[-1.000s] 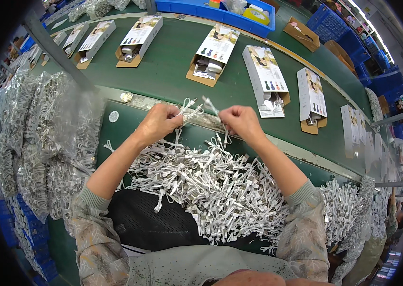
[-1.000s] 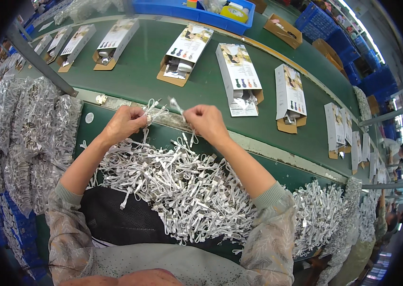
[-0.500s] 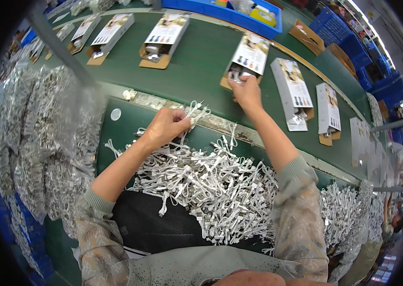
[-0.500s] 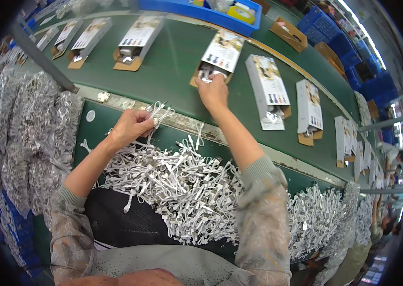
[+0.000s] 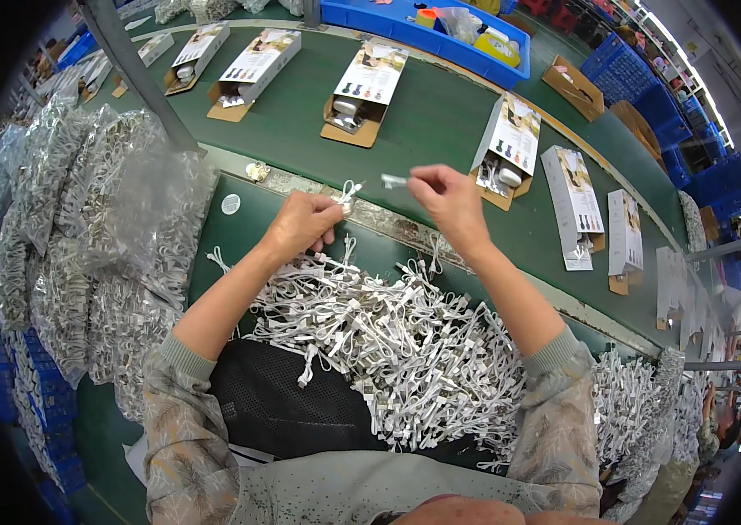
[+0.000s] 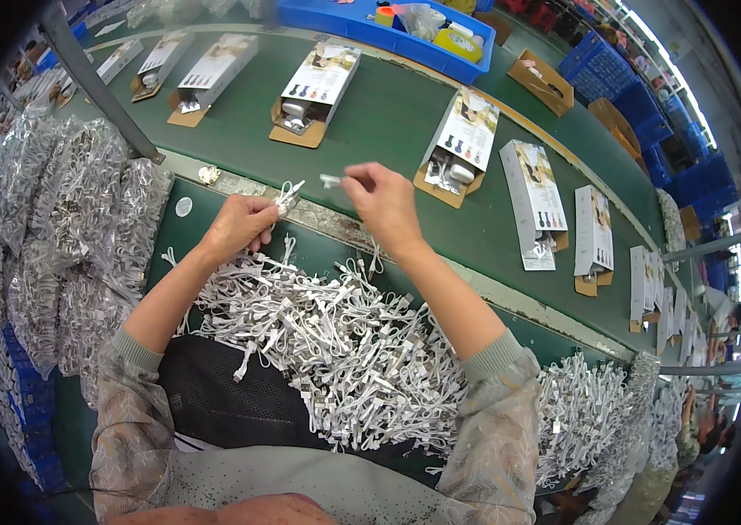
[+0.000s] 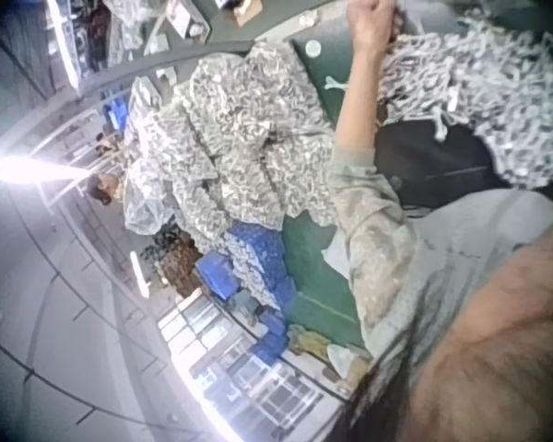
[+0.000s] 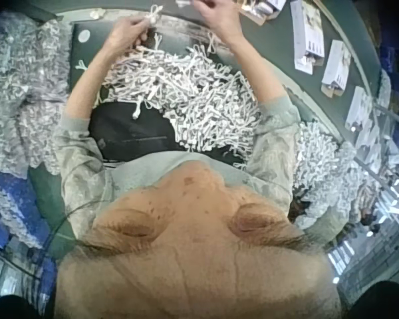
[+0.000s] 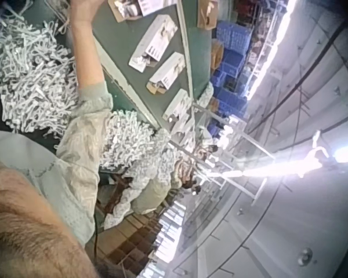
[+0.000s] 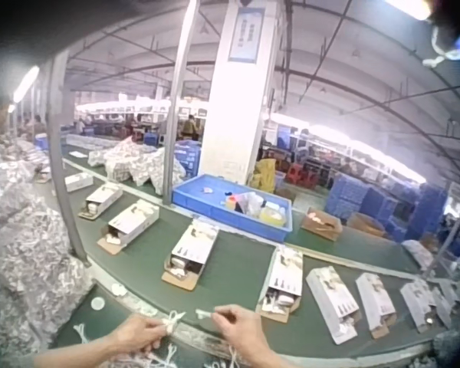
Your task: The person packages electronic components and cables into product boxes by hand, placing them into plastic bags before inserting them into the boxes.
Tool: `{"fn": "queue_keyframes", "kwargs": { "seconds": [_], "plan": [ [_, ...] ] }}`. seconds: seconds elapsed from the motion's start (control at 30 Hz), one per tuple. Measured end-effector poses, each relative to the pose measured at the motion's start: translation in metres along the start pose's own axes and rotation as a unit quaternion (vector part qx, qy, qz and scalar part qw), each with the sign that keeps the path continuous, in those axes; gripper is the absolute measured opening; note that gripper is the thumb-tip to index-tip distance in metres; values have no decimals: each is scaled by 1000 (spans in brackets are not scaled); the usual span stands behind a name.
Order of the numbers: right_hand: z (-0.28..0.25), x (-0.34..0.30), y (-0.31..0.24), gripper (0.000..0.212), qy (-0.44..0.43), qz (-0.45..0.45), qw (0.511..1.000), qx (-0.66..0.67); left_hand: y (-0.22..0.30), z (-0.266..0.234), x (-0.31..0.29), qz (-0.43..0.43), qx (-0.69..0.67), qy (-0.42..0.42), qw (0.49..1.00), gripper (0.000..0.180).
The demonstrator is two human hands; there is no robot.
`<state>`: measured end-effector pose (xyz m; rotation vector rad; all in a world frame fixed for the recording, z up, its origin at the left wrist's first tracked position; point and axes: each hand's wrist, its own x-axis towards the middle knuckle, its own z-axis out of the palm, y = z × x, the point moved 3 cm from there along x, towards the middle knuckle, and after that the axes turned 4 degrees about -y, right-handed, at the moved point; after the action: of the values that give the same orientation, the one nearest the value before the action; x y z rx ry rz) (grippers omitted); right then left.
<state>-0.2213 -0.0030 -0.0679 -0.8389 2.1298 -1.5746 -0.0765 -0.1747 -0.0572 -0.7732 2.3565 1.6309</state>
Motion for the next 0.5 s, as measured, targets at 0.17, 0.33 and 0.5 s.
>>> {"fn": "queue_keyframes", "kwargs": {
  "seconds": [0.17, 0.33, 0.5],
  "plan": [
    [33, 52, -4, 10, 114, -292, 920, -235, -11, 2, 5, 49, -12, 20, 999, 25],
    [44, 83, 47, 12, 84, -258, 861, -430, -8, 9, 7, 63, -49, -1, 997, 23],
    [34, 44, 28, 42, 44, -208, 890, -404, -12, -25, 5, 95, 57, 106, 988, 20]
  ]
}}
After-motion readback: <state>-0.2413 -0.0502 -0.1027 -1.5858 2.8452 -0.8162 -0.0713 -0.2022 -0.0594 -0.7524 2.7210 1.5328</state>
